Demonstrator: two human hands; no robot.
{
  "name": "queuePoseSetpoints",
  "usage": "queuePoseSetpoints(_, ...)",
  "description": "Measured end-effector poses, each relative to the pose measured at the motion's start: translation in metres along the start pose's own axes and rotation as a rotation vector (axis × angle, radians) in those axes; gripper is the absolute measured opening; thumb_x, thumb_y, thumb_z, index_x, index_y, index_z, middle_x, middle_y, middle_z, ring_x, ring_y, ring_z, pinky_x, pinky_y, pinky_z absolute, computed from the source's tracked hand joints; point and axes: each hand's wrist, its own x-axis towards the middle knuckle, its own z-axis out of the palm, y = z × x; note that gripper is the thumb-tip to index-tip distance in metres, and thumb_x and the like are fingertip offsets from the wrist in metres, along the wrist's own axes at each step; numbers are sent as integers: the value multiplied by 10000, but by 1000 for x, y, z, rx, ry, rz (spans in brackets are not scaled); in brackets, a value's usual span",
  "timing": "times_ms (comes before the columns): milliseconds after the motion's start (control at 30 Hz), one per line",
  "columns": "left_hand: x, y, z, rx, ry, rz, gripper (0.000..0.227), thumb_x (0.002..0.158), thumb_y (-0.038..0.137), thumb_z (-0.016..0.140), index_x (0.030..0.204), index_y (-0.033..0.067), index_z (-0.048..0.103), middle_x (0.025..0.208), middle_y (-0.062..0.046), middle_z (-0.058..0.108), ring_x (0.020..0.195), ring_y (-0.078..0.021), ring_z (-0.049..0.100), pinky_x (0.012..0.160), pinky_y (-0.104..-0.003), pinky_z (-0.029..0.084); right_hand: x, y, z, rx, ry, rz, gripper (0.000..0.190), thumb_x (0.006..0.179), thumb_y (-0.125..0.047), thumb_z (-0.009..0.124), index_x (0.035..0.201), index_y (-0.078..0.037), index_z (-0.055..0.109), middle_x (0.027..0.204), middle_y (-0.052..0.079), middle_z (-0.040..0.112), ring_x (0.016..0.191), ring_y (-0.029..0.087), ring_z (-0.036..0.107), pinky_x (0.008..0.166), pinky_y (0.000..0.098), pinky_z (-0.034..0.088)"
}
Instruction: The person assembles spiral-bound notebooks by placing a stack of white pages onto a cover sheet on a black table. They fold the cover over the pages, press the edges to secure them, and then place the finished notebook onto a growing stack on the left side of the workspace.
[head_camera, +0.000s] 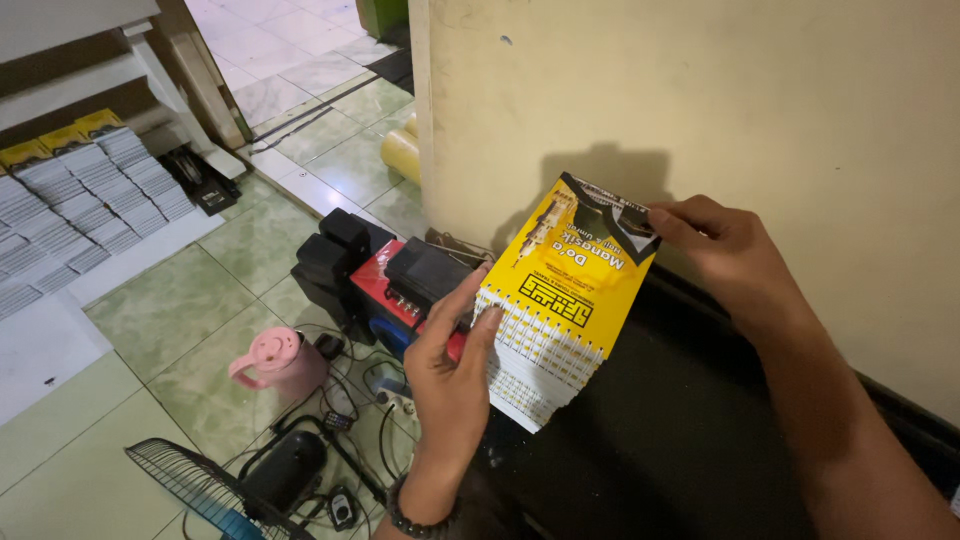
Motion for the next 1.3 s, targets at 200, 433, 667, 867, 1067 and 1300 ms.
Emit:
queuePoseSetpoints(200,0,-2,2,68,21,47,365,931,119,707,1291,58,687,1264,-121,744,1177,-203,700,993,-319,600,-2,-1,-1,76,-10,-26,210,1012,-174,650,1120,-63,792,1018,-4,753,985,59,586,872,260,411)
queuePoseSetpoints(433,-2,-6,4,57,57,26,334,948,101,679,1276,38,697,1287,-124,741,1182,-189,691,984,-305,593,-1,4,-1,120,-27,-12,269,1001,-206,624,1177,-70,775,1120,-4,768,1047,64,618,933,237,433)
queuePoseSetpoints(667,-1,-2,4,107,24,-16,374,926,98,676,1293,33,692,1342,-122,716,1259,-193,662,1085,-315,514,4,48,7,274,-50,-47,312,1013,-227,580,1263,-113,728,1189,10,758,1069,87,635,966,234,480)
queuePoseSetpoints(867,-2,-3,9,80,86,-46,351,915,41,678,1263,5,708,1290,-125,745,1168,-170,694,1019,-289,551,7,60,11,383,-38,-191,287,987,-156,625,1237,-60,727,1200,39,751,1110,107,647,1016,242,487)
queuePoseSetpoints(1067,-4,1,12,13,85,-79,371,931,32,661,1301,15,685,1307,-122,740,1155,-173,697,987,-285,582,5,57,11,407,-39,-72,322,986,-170,601,1268,-83,731,1211,15,751,1130,98,645,1029,239,467)
queuePoseSetpoints(1300,-27,-39,5,119,169,293,418,982,116,578,1369,-43,558,1442,-218,593,1350,-310,575,1170,-401,466,-15,89,7,464,114,17,358,1043,-257,541,1334,-122,700,1086,-15,692,907,96,570,843,230,481)
